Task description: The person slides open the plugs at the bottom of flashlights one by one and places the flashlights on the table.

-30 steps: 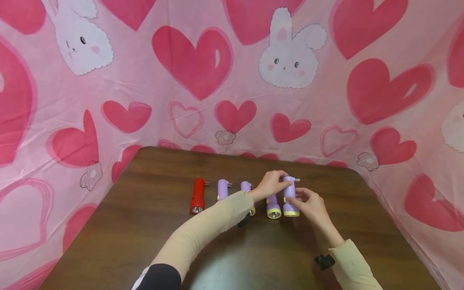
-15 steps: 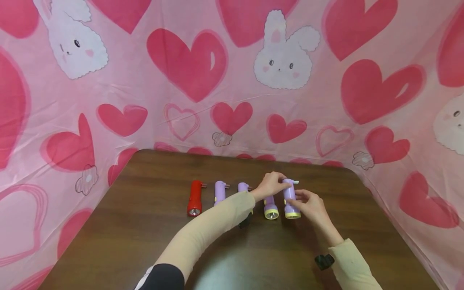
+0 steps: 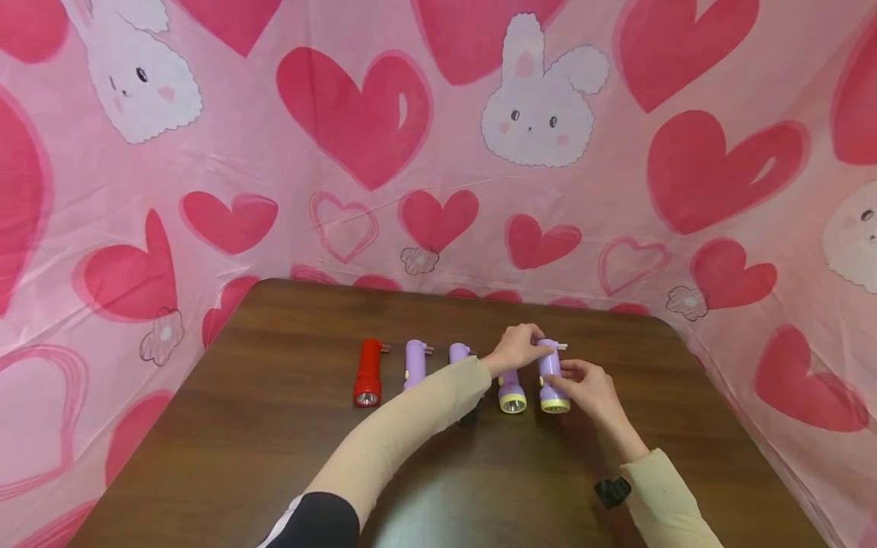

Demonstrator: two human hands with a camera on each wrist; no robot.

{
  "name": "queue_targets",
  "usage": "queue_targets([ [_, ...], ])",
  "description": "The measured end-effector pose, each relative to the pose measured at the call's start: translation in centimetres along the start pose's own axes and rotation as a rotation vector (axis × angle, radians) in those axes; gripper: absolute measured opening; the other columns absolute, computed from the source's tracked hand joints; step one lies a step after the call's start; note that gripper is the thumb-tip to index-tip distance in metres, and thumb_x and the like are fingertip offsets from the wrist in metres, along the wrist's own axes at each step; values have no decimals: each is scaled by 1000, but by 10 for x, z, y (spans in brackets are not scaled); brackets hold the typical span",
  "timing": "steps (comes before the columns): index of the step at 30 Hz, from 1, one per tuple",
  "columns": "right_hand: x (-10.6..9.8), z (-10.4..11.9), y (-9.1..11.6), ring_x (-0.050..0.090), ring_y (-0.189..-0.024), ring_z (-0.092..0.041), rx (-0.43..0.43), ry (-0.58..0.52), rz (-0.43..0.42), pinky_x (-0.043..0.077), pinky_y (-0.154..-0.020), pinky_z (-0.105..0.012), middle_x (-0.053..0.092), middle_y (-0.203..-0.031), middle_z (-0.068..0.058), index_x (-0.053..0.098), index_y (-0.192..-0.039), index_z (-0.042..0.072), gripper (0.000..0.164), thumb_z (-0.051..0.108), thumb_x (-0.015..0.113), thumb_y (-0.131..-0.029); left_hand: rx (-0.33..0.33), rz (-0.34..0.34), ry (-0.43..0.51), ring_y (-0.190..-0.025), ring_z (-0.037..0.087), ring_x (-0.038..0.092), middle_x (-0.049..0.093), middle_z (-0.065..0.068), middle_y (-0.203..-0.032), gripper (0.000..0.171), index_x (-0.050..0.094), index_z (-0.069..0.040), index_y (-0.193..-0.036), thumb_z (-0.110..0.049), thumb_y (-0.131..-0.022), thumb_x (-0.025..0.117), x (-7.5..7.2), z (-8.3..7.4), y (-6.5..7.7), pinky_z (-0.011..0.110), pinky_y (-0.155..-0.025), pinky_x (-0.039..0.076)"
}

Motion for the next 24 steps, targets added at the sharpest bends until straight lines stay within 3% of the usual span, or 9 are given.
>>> queue_targets([
  [11, 5, -10, -5, 71, -101, -32, 27, 2, 17, 60, -78, -33, 71, -113, -28, 65, -119, -8, 50, 30, 72, -88, -69, 25, -38, -87, 12, 63, 73, 2, -103, 31, 70, -10, -110, -35, -92, 69, 7, 7, -2, 21, -67, 48],
  [24, 4, -20, -7, 70, -100, -33, 54, 28, 14, 55, -71, -25, 71, -112, -27, 66, -117, -8, 50, 33, 72, -88, -39, 40, -96, -94, 19, 69, 75, 4, -104, 27, 71, -7, -107, -29, -94, 67, 20, 2, -7, 24, -77, 52],
])
Point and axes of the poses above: each hand's wrist, its own y-axis away from the middle knuckle, its own x-axis out of the palm, z = x × y, the point moved 9 cm from there along -y, towards the middle knuckle
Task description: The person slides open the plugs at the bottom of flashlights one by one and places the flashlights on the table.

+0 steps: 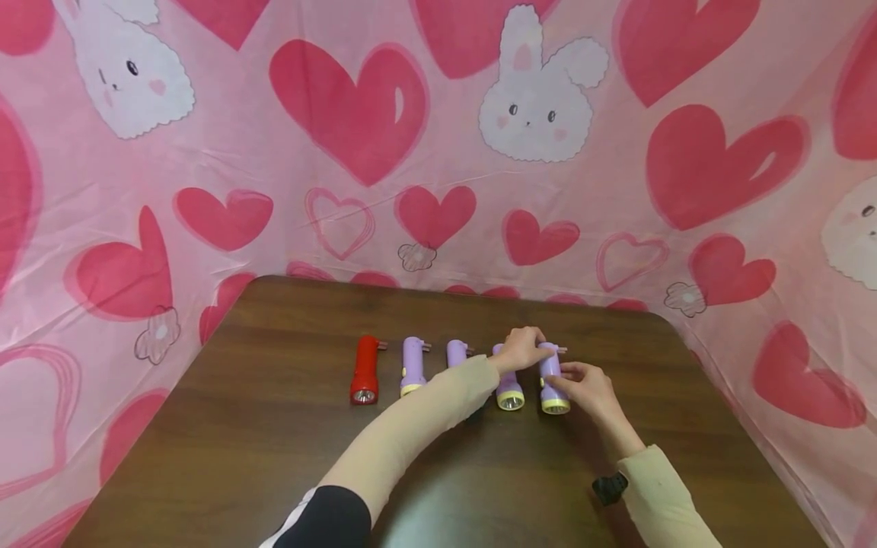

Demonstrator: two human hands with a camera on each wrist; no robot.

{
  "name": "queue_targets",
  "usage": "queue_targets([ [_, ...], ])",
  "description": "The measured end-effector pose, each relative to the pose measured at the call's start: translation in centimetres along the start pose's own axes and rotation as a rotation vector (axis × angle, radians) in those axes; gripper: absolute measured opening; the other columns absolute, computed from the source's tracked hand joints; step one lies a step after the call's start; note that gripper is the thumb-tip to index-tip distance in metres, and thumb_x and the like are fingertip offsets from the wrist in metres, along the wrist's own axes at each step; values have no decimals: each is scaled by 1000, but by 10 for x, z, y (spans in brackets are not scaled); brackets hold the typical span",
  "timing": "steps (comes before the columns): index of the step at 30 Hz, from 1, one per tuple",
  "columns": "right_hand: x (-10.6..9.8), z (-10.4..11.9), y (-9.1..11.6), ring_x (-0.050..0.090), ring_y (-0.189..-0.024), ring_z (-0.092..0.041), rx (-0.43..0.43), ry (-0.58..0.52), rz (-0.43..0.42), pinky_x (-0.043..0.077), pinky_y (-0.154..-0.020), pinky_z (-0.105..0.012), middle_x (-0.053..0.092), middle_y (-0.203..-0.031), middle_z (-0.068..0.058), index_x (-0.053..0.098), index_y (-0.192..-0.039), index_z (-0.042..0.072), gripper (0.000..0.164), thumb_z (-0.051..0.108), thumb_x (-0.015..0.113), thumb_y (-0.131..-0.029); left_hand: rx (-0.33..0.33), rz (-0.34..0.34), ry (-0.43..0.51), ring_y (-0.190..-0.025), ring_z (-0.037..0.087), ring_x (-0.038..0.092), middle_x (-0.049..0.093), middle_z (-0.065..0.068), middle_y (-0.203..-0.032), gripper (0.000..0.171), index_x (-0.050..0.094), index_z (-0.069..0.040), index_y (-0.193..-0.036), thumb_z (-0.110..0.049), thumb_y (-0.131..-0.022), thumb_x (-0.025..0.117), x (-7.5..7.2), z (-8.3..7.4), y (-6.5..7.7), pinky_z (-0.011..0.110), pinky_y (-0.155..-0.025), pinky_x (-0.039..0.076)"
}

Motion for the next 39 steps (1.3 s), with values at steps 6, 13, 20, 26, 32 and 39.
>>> queue_targets([
  [6, 2, -7, -2, 70, -98, -31, 29, -1, 16, 57, -72, -27, 70, -114, -28, 65, -118, -8, 52, 34, 72, -88, 0, 2, -15, -92, 18, 68, 75, 4, -102, 24, 73, -8, -104, -28, -93, 68, 5, 1, -3, 22, -74, 50],
  [13, 3, -13, -4, 70, -95, -26, 49, -35, 25, 56, -70, -26, 70, -113, -28, 65, -118, -9, 53, 32, 74, -87, 5, 0, -39, -92, 18, 69, 76, 4, -102, 23, 74, -7, -101, -28, -92, 68, 12, 1, -6, 20, -75, 51],
  [20, 7, -20, -6, 67, -92, -23, 73, -16, 32, 54, -69, -26, 70, -113, -26, 66, -118, -7, 50, 32, 73, -88, -43, 20, -38, -80, 12, 61, 76, 3, -99, 24, 75, -7, -101, -29, -92, 68, 16, 4, -8, 20, -70, 47],
  [26, 5, -19, -8, 67, -91, -23, 72, -27, 29, 54, -68, -25, 71, -112, -26, 66, -117, -8, 50, 33, 73, -88, -40, 17, -28, -70, 10, 53, 76, 3, -93, 24, 76, -5, -97, -28, -92, 68, 15, 3, -7, 17, -61, 41],
  [32, 7, -21, -8, 68, -85, -16, 84, -98, 43, 58, -69, -26, 72, -109, -26, 64, -117, -11, 50, 29, 73, -88, -58, 25, -25, -60, 9, 46, 57, -5, -63, 26, 67, -9, -73, -27, -91, 69, 21, 7, -11, 18, -54, 35],
  [39, 9, -25, -10, 66, -87, -14, 110, -149, 67, 60, -73, -29, 69, -115, -28, 61, -121, -12, 51, 27, 71, -90, -54, 36, -63, -55, 9, 39, 36, -8, -53, 46, 40, -17, -54, -27, -89, 68, 26, 7, -15, 19, -52, 31],
])
Point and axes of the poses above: each hand's wrist, its own y-axis away from the middle knuckle, its own x-axis out of the palm, z = x × y, the point moved 9 cm from there along -y, towards the middle knuckle
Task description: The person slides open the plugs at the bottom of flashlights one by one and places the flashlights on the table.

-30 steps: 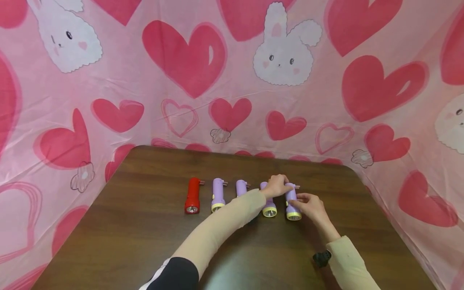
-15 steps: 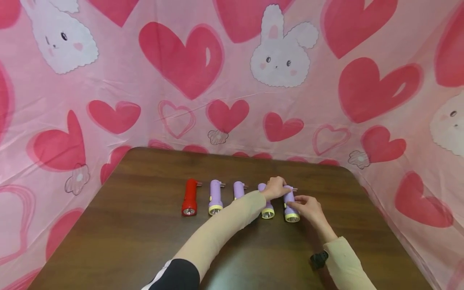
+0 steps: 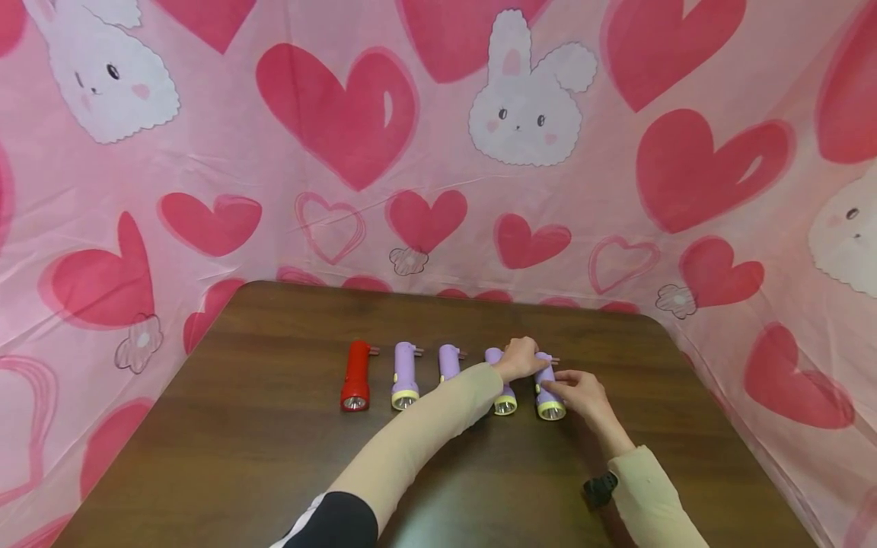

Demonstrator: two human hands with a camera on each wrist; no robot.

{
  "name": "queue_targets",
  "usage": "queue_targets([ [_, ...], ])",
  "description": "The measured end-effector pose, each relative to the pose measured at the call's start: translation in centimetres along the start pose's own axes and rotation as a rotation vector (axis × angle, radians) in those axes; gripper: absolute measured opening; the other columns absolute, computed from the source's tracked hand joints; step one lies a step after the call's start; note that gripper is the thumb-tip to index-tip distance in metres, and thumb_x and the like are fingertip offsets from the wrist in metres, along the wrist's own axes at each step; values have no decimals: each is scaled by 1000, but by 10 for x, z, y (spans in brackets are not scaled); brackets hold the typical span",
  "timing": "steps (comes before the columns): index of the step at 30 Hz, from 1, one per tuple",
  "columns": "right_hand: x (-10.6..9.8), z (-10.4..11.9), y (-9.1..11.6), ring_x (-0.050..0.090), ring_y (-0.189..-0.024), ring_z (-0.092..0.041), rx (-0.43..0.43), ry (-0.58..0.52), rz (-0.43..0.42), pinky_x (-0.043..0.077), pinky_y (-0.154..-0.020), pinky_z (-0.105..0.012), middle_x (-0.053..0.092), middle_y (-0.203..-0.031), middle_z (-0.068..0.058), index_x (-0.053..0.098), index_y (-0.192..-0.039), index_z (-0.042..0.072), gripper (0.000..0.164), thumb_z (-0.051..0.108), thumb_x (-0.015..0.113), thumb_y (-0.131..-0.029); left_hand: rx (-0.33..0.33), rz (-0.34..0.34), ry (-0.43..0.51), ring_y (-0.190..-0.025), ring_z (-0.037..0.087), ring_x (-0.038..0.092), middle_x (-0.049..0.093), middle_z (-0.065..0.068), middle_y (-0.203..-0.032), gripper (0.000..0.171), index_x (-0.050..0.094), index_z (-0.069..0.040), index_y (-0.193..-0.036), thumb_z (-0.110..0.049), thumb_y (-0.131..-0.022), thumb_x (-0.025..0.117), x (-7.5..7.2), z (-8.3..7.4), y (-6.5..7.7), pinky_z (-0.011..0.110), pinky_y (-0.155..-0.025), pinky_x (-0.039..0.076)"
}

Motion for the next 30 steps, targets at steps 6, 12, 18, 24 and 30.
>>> queue_targets([
  [6, 0, 2, -1, 64, -86, -15, -4, 12, 13, 58, -74, -29, 66, -115, -29, 61, -120, -12, 49, 27, 69, -91, 17, -10, -42, -59, 11, 44, 39, -7, -56, 45, 40, -17, -56, -28, -89, 68, -1, -3, 1, 20, -53, 35],
  [12, -1, 1, -3, 63, -83, -14, -8, 34, 10, 56, -70, -25, 67, -112, -28, 62, -120, -12, 49, 26, 69, -91, 12, -16, -62, -63, 13, 49, 45, -5, -61, 41, 45, -15, -60, -30, -90, 68, 1, -3, 0, 23, -57, 40],
  [18, -2, 1, -3, 63, -81, -13, -4, 37, 8, 54, -67, -22, 69, -110, -27, 61, -120, -13, 50, 27, 69, -90, 11, -22, -81, -65, 14, 53, 53, -3, -65, 35, 52, -14, -64, -31, -89, 70, 1, -3, 0, 23, -58, 43],
  [24, -2, 0, -2, 63, -84, -14, 0, 21, 15, 56, -70, -25, 66, -113, -29, 59, -123, -14, 50, 26, 67, -93, 36, -19, -103, -65, 14, 52, 49, -3, -64, 40, 45, -16, -61, -31, -87, 70, -1, -6, 2, 23, -55, 41],
  [30, -2, -2, -2, 62, -86, -14, 1, 13, 18, 56, -70, -26, 65, -114, -29, 59, -123, -13, 49, 25, 66, -94, 47, -21, -113, -65, 14, 52, 49, -3, -64, 41, 43, -16, -60, -31, -87, 70, -2, -8, 3, 24, -56, 43],
])
Point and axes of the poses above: each hand's wrist, its own y-axis away from the middle knuckle, its own x-axis out of the palm, z = x × y, the point moved 9 cm from there along -y, towards the middle knuckle
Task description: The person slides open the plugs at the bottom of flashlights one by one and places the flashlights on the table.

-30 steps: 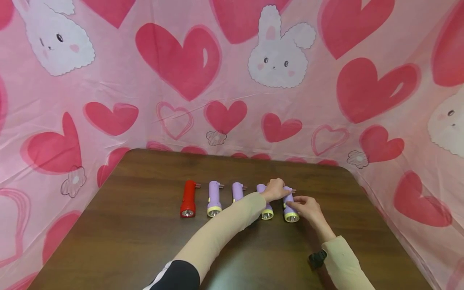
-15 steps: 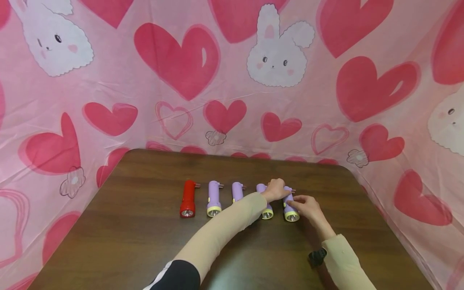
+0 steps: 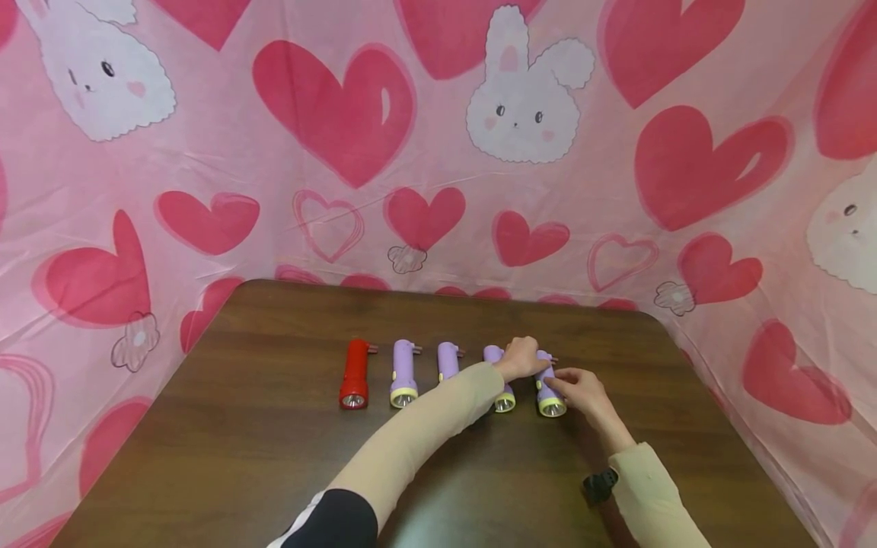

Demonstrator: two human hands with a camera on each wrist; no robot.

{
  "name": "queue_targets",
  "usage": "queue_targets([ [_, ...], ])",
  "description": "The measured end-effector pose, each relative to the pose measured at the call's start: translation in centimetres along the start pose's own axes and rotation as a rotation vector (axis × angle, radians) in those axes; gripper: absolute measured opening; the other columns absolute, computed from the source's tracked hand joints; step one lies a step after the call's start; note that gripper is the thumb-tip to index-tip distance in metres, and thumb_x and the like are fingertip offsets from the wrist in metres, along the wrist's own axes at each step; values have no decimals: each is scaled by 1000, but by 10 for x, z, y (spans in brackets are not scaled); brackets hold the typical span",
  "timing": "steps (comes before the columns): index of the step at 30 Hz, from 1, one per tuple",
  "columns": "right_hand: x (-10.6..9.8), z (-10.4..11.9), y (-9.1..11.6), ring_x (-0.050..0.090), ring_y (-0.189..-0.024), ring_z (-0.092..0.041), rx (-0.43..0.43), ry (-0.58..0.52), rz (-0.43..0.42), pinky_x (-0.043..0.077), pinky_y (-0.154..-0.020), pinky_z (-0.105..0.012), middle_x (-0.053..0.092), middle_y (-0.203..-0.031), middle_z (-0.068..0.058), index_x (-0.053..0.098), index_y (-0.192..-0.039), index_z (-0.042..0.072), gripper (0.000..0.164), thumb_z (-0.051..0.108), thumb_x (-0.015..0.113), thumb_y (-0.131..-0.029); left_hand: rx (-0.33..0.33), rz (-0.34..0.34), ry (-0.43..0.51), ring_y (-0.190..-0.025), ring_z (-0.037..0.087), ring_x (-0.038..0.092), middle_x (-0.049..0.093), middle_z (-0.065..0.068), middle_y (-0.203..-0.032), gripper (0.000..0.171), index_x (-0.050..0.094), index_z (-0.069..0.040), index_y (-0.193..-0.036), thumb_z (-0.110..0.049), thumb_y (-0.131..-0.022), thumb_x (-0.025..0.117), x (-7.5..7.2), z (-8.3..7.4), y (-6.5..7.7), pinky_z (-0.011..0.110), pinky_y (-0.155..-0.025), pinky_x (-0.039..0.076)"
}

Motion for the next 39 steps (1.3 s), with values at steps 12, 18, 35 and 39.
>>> queue_targets([
  [12, 6, 0, 0, 62, -87, -12, 21, -12, 36, 55, -70, -23, 64, -117, -27, 57, -125, -12, 47, 25, 63, -96, -20, -2, 22, -64, 14, 51, 46, -4, -63, 35, 50, -13, -64, -30, -88, 70, -5, 8, 5, 25, -58, 42],
  [18, 4, 2, 1, 62, -87, -12, 3, 14, 21, 54, -70, -22, 65, -117, -26, 59, -124, -10, 46, 26, 63, -96, -11, -3, 70, -62, 13, 47, 45, -4, -62, 32, 56, -10, -68, -29, -91, 68, -14, 8, 11, 24, -58, 39],
  [35, -12, 22, 18, 66, -105, -36, -185, 202, -147, 53, -81, -34, 68, -118, -25, 64, -118, -3, 37, 26, 63, -96, 149, -5, -53, -119, 24, 65, 69, 11, -127, 42, 62, 0, -129, -27, -97, 63, -42, 15, 33, 32, -99, 54],
  [39, -13, 30, 23, 67, -107, -39, -268, 220, -185, 55, -90, -46, 70, -116, -25, 65, -118, -4, 35, 23, 63, -95, 191, -21, -85, -115, 23, 67, 69, 12, -126, 42, 61, 0, -130, -25, -96, 64, -52, 20, 43, 31, -98, 55],
])
Point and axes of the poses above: each hand's wrist, its own y-axis away from the middle knuckle, its own x-axis out of the palm, z = x × y, the point moved 9 cm from there along -y, towards the middle knuckle
